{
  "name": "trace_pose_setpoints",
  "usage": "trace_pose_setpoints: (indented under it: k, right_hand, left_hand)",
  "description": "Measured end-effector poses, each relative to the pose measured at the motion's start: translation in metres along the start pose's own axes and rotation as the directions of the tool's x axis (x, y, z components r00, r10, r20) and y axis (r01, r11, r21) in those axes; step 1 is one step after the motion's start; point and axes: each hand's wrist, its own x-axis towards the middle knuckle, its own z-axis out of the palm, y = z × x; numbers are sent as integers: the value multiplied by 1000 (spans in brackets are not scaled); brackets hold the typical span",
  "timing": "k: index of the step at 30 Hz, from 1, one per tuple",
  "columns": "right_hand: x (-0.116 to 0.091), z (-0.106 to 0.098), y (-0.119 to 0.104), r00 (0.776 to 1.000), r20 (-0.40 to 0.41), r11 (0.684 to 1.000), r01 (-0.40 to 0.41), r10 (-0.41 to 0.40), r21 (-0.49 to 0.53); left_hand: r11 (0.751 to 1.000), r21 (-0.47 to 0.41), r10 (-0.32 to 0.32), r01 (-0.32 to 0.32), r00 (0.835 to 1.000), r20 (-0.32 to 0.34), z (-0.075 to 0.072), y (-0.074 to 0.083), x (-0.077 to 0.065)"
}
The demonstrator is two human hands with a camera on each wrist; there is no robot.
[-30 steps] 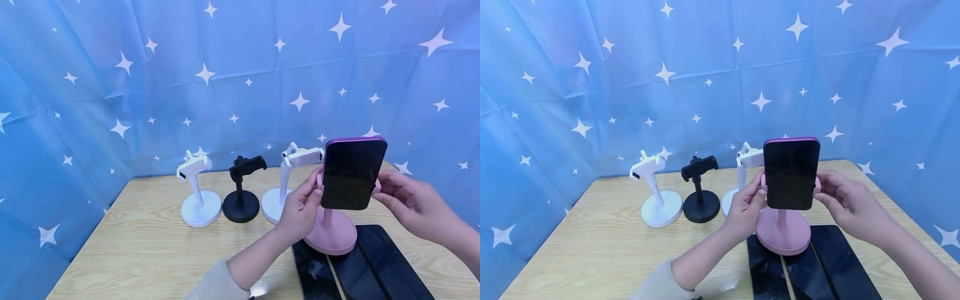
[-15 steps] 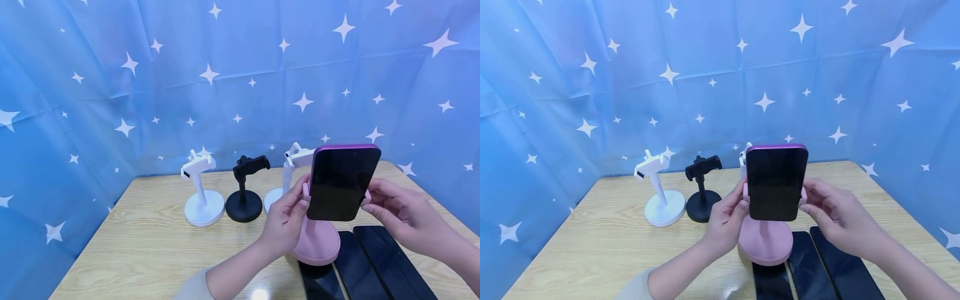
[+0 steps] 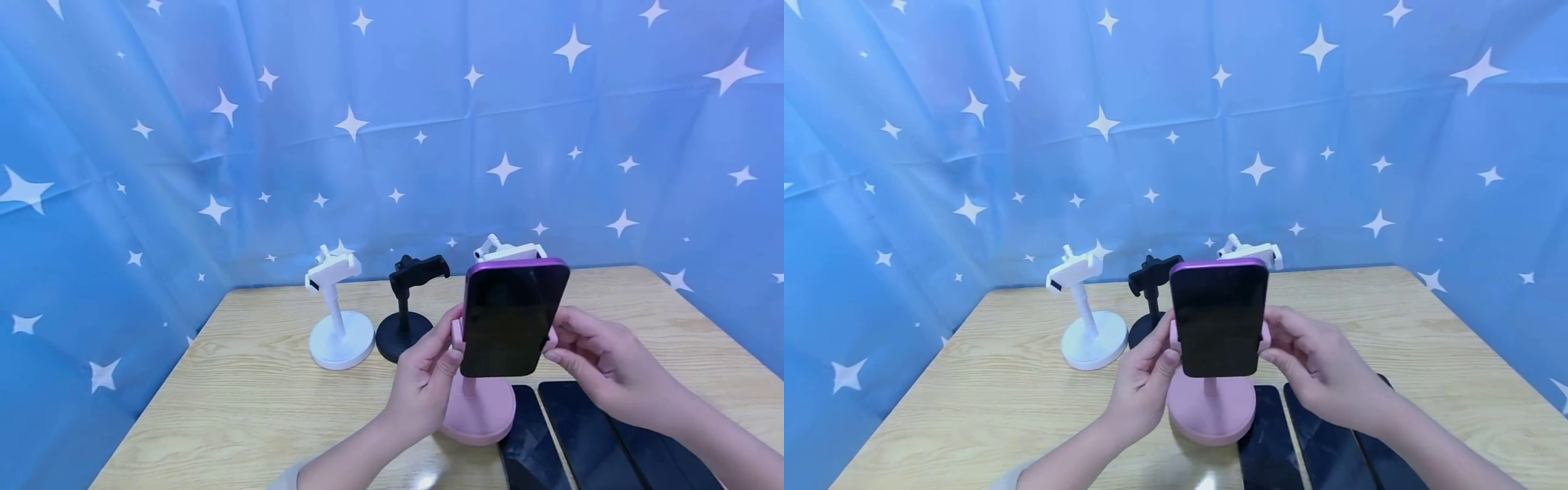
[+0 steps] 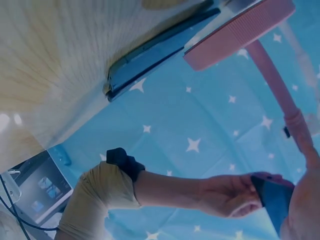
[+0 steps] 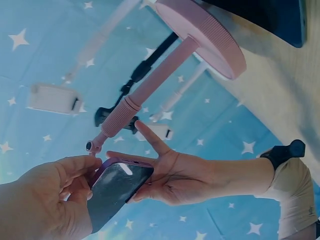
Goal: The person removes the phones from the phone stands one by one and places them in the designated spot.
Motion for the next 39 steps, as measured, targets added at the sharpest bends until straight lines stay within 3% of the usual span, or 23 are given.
trace_pose_setpoints:
  k: [6, 12, 17, 20, 27, 34, 39]
  right_hand:
    - [4, 14, 5, 999, 40, 997, 6, -9, 81]
    - [3, 21, 7, 997, 73, 997, -27, 22, 73]
    - [-1, 23, 7, 994, 94, 996, -64, 58, 64]
    - [-3, 24, 6, 993, 99, 995, -74, 67, 62]
    - [-5, 28, 6, 993, 107, 993, -62, 51, 101]
    - [-8, 31, 4, 993, 110, 987, -66, 50, 147]
    - [-9, 30, 5, 991, 120, 989, -82, 67, 120]
  left_hand:
    - [999, 20, -50, 51, 999, -21, -12, -1, -13]
    - [998, 57, 4, -3, 1000, -13, -18, -4, -21]
    - [1000, 23, 6, -6, 1000, -11, -20, -7, -27]
    - [999, 26, 28, -28, 1000, -3, -22, -7, -30]
    - [987, 45, 154, -156, 987, 39, -25, -10, -34]
    - [984, 36, 174, -177, 983, 55, -29, -12, -38]
    - [969, 75, 227, -234, 970, 91, -33, -13, -33]
